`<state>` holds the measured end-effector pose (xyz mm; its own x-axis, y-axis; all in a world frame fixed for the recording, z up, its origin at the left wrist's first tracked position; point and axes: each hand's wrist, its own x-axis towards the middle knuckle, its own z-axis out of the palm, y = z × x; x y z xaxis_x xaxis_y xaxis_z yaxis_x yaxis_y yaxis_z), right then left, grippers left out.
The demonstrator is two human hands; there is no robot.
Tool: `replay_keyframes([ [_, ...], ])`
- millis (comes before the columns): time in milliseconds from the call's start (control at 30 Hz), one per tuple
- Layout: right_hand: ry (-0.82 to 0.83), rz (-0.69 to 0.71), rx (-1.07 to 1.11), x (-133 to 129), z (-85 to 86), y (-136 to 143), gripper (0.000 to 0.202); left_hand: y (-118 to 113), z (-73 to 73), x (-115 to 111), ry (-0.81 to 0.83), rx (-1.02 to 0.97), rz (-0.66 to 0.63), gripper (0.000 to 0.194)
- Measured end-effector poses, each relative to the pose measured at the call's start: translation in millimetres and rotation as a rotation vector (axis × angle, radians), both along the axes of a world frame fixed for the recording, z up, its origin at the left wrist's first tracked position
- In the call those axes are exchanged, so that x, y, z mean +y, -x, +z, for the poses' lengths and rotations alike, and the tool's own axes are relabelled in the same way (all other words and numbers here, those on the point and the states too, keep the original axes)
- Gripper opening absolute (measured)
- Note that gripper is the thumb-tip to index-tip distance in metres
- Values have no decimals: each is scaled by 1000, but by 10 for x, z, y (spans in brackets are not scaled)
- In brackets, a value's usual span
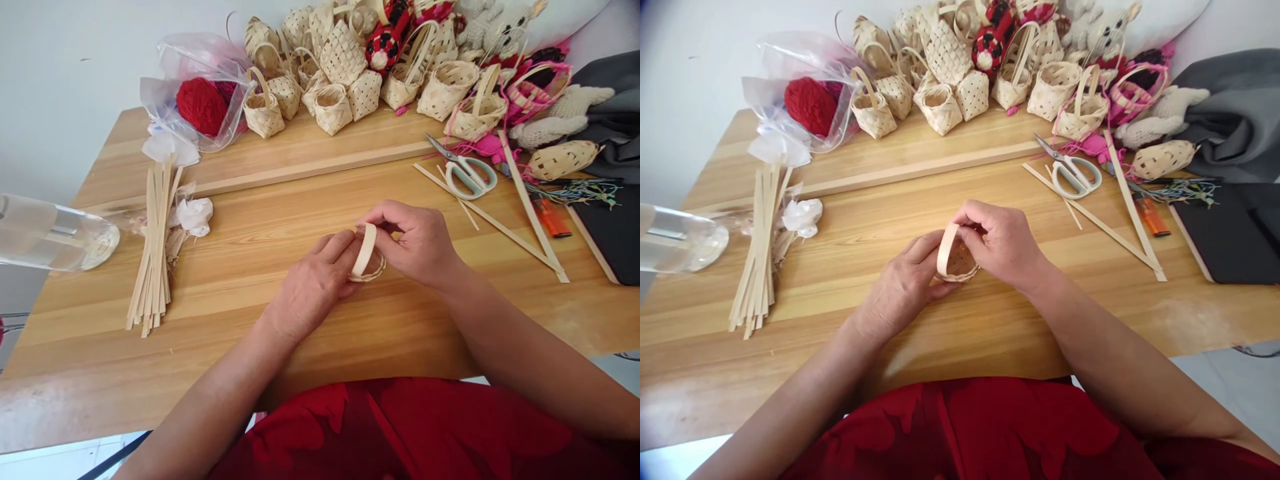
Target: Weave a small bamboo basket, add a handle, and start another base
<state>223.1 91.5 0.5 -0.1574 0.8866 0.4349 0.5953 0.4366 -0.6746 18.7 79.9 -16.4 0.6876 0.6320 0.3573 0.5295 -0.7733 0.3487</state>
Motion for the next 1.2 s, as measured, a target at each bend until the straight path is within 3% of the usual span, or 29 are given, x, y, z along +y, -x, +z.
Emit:
replay_keyframes([
  [333,-44,-19,-105,-27,17,-8,16,9,-16,19,22,-44,-18,53],
  [633,-26,-8,-12,-24,5,7,13,6,-1,-49,63,4,63,51],
  [833,-8,-26,13,-32,19,15,12,0,-49,-39,60,36,36,59],
  [1200,-14,-12,-13,-49,18,-1,16,-14,-7,-75,87,56,48,52],
])
